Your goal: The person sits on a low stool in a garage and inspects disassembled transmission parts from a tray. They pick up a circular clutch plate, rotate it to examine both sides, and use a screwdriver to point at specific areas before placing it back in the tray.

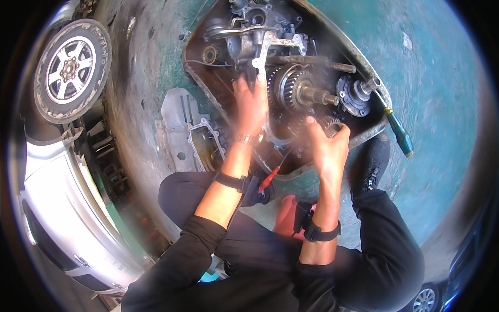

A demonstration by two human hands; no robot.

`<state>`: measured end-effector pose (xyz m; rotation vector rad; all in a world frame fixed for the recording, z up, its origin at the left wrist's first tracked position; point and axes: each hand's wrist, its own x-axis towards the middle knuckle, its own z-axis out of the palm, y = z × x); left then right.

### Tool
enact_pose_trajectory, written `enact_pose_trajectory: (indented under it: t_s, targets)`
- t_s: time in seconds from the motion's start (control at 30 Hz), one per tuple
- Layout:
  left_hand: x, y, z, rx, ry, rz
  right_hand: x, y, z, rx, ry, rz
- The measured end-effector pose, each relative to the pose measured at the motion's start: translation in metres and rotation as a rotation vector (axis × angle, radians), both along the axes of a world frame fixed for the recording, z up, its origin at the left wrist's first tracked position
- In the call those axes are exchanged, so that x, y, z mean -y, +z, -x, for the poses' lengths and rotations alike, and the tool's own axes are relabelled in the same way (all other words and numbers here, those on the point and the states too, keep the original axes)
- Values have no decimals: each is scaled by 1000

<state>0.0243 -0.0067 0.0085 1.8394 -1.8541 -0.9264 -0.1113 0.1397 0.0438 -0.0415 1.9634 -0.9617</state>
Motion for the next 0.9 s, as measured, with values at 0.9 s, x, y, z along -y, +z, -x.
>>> enact_pose_trajectory:
  t_s: [0.9]
  targets:
    - [4,16,4,55,9,-4,-7,18,-17,-92,22,148]
